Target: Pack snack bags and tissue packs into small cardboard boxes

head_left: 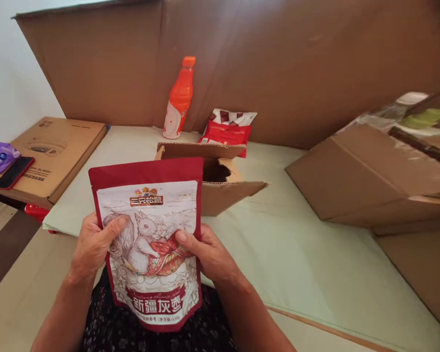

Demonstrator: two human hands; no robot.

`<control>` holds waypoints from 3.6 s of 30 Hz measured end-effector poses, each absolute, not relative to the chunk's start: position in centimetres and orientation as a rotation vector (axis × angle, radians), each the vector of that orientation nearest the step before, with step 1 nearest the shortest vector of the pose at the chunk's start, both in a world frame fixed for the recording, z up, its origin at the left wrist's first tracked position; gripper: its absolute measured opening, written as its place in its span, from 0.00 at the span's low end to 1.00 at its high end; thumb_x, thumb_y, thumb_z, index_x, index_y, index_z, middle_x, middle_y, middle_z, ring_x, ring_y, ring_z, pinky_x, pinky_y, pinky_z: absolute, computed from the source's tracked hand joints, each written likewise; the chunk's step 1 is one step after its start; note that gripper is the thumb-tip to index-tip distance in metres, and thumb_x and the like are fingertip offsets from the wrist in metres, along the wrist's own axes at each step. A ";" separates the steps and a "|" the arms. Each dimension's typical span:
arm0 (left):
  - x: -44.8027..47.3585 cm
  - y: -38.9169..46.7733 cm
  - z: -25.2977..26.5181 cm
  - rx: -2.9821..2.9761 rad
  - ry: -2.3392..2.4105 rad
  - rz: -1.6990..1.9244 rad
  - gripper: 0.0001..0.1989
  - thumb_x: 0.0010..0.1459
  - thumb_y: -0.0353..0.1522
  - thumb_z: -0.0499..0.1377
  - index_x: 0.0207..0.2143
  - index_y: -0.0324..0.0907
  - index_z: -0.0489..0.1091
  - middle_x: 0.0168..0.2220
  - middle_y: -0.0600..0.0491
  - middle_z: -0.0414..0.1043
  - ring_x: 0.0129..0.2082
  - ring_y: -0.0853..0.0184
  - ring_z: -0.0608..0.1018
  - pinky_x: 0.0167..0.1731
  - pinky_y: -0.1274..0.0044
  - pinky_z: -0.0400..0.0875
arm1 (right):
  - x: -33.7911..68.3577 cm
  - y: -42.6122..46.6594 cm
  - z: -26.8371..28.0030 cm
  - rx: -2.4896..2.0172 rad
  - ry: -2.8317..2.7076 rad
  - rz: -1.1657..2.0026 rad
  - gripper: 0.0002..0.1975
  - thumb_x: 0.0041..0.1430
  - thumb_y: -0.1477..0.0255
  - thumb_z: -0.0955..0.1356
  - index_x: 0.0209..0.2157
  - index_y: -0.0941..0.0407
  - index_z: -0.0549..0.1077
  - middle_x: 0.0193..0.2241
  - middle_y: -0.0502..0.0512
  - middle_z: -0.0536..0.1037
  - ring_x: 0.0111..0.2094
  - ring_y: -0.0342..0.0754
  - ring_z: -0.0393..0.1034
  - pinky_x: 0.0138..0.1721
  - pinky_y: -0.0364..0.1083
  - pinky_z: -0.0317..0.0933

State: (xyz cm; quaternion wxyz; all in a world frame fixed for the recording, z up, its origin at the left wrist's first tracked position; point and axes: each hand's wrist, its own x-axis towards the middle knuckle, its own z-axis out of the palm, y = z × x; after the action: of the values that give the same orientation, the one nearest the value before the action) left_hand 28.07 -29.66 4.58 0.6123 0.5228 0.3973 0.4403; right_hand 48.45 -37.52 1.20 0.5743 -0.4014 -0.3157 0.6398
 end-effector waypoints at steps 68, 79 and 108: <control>35.2 -34.8 4.0 1.425 0.654 1.263 0.13 0.53 0.41 0.72 0.39 0.44 0.82 0.37 0.51 0.84 0.38 0.62 0.83 0.40 0.74 0.79 | 54.8 -44.1 1.4 -1.003 -1.011 0.568 0.09 0.55 0.60 0.76 0.37 0.48 0.84 0.35 0.49 0.85 0.36 0.52 0.79 0.38 0.50 0.74; 34.9 -37.3 4.0 1.276 0.741 1.255 0.15 0.54 0.45 0.71 0.36 0.43 0.81 0.29 0.52 0.82 0.27 0.63 0.83 0.27 0.74 0.80 | 52.7 -45.8 0.3 -1.076 -0.880 0.395 0.09 0.59 0.60 0.74 0.32 0.50 0.83 0.28 0.50 0.82 0.30 0.49 0.77 0.32 0.48 0.73; 33.5 -36.6 6.4 2.914 0.434 0.946 0.10 0.65 0.24 0.59 0.48 0.39 0.71 0.47 0.49 0.80 0.55 0.59 0.78 0.66 0.58 0.56 | 55.0 -46.2 2.2 -1.462 -1.083 0.646 0.17 0.63 0.58 0.68 0.27 0.56 0.77 0.27 0.53 0.80 0.28 0.49 0.73 0.29 0.47 0.67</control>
State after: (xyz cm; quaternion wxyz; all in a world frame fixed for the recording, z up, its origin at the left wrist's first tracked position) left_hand 33.53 -36.64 6.39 0.0236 0.9415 0.1401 0.3055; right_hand 54.97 -46.16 2.17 0.5691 -0.6227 -0.4611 0.2752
